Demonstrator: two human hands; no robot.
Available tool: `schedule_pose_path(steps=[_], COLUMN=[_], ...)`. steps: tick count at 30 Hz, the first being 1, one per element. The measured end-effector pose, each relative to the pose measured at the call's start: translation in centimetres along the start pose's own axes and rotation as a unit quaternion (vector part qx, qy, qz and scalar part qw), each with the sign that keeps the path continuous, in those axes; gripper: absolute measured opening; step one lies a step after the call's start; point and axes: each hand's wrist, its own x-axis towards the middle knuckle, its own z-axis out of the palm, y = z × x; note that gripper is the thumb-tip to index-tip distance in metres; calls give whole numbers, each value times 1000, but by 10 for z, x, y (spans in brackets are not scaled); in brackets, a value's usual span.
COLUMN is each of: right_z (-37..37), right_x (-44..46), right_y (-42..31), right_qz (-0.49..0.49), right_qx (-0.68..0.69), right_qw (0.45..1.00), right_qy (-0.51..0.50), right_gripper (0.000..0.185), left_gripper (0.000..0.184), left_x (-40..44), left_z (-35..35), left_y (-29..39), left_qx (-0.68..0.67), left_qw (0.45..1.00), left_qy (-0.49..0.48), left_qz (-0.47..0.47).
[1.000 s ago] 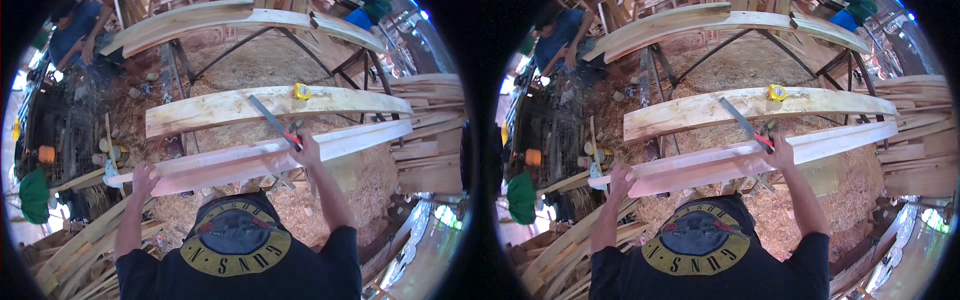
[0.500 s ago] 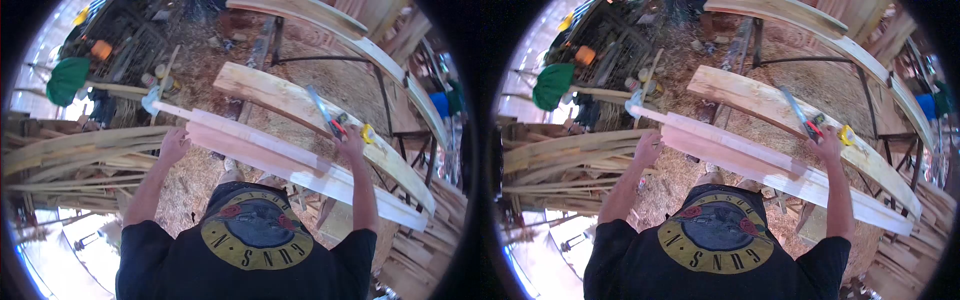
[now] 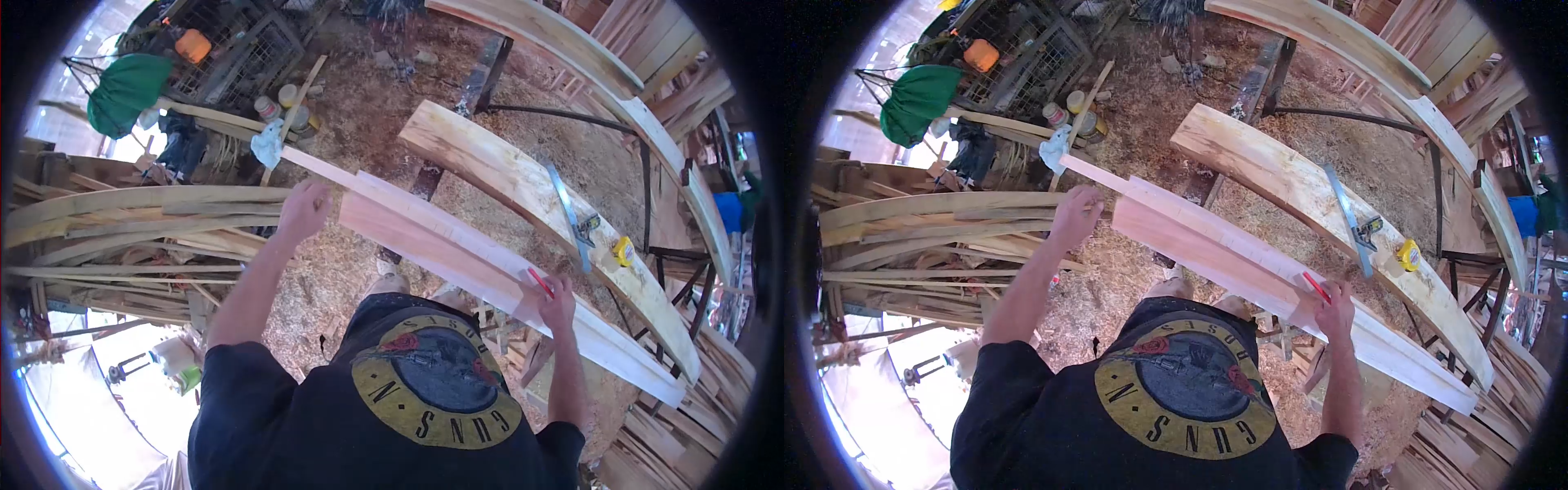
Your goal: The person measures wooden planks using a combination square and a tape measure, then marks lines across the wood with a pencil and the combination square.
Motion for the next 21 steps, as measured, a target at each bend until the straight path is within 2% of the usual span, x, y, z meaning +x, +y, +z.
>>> schedule_pose_path(steps=[3,6,9,12,15,18,21], right_z=[6,11,20,32,38,41,44], right_x=[1,6,14,19,20,22,24], right_y=[1,-18,-46,-63,-73,-79,-89], right_qz=[-9,-11,-4,9,14,6,9], right_qx=[10,-4,-8,-10,-10,-13,-19], right_qw=[1000,1000,1000,1000,1000,1000,1000], right_qy=[-6,9,2,9,4,16,10], right_gripper=[40,34,31,30,33,35,36], left_gripper=[29,37,48,50,49,53,52], left_x=[32,58,73,83,83,85,83], left_z=[-1,-1,7,11,15,11,18], left_y=[-9,-15,-34,-46,-57,-51,-63], left_qx=[0,45,63,73,50,43,30], left_qw=[999,994,985,969,958,946,947], left_qy=[-11,-88,-113,-213,-259,-308,-289], left_qz=[38,48,116,99,117,94,136])
